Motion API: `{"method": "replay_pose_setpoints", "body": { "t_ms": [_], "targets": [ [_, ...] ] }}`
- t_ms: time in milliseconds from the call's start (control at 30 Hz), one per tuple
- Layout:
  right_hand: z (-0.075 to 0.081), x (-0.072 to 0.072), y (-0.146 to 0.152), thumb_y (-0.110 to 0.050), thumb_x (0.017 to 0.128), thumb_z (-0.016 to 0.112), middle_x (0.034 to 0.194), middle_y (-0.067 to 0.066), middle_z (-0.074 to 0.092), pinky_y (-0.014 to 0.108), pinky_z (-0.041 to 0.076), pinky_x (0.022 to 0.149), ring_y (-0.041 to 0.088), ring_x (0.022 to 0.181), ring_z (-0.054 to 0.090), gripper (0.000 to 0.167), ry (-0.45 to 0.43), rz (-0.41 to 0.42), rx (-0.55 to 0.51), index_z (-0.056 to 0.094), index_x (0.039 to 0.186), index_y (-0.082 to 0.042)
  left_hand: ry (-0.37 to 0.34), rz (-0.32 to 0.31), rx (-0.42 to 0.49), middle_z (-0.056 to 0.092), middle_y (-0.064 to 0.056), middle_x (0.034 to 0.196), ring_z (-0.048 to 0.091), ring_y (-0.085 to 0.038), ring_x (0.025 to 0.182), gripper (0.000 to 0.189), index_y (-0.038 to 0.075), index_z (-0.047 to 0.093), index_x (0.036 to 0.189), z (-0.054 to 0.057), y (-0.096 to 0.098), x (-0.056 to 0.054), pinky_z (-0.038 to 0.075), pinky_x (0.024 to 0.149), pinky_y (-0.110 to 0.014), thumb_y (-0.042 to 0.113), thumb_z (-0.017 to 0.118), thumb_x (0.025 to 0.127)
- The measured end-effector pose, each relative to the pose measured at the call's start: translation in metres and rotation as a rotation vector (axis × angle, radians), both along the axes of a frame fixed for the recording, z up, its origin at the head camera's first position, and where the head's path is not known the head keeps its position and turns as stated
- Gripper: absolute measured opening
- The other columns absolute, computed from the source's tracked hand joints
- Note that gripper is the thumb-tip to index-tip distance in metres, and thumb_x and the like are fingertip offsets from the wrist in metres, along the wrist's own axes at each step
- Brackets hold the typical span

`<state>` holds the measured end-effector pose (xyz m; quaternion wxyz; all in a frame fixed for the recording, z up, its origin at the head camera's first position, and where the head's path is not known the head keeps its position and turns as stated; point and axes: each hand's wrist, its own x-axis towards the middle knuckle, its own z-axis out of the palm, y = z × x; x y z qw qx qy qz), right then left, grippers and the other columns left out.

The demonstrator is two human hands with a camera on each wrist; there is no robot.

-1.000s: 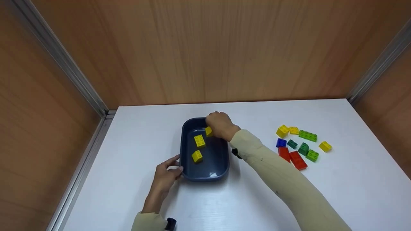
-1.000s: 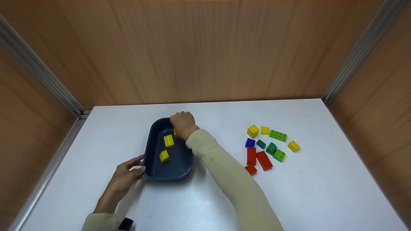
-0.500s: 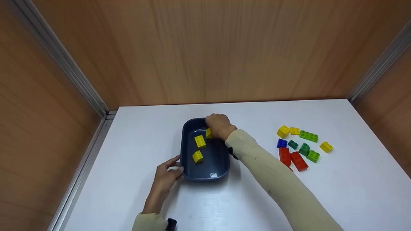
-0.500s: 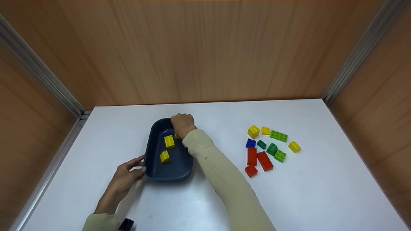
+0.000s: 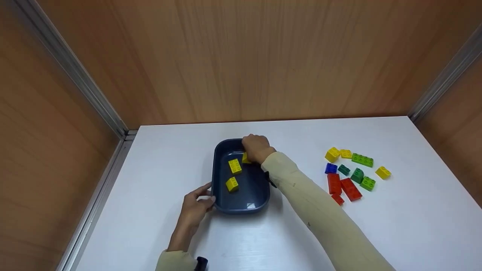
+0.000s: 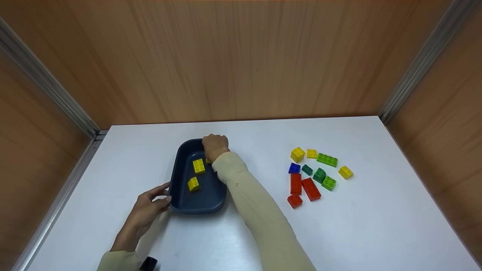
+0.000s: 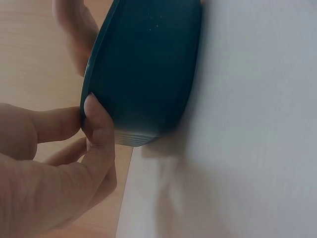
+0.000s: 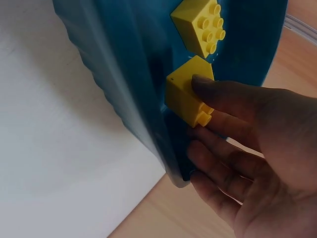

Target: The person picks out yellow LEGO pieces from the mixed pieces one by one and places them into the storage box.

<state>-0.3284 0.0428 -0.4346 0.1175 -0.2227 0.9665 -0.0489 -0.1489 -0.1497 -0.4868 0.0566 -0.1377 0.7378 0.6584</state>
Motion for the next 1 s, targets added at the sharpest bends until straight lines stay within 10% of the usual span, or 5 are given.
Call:
{"method": "replay_pose_setpoints", "body": {
  "t_ms": [1000],
  "targets": [
    [-0.0082,0.0081,-0.0073,-0.005,0.093,0.079,0.119,0.015,0.074,0.047,0.053,0.104,0.028,0.108,0.068,0.029,-0.013,-0.026,0.05,0.073,0.122,-0.001,-0.01,-0.01,-0.004,0.055,-0.024,0.127,0.066,-0.021,0.091,0.052,-0.004,0.052,0.152,0.0007,-0.0001,-0.0006,0.06,0.081,-0.031,-0.006,0.06,0.101]
  ]
}}
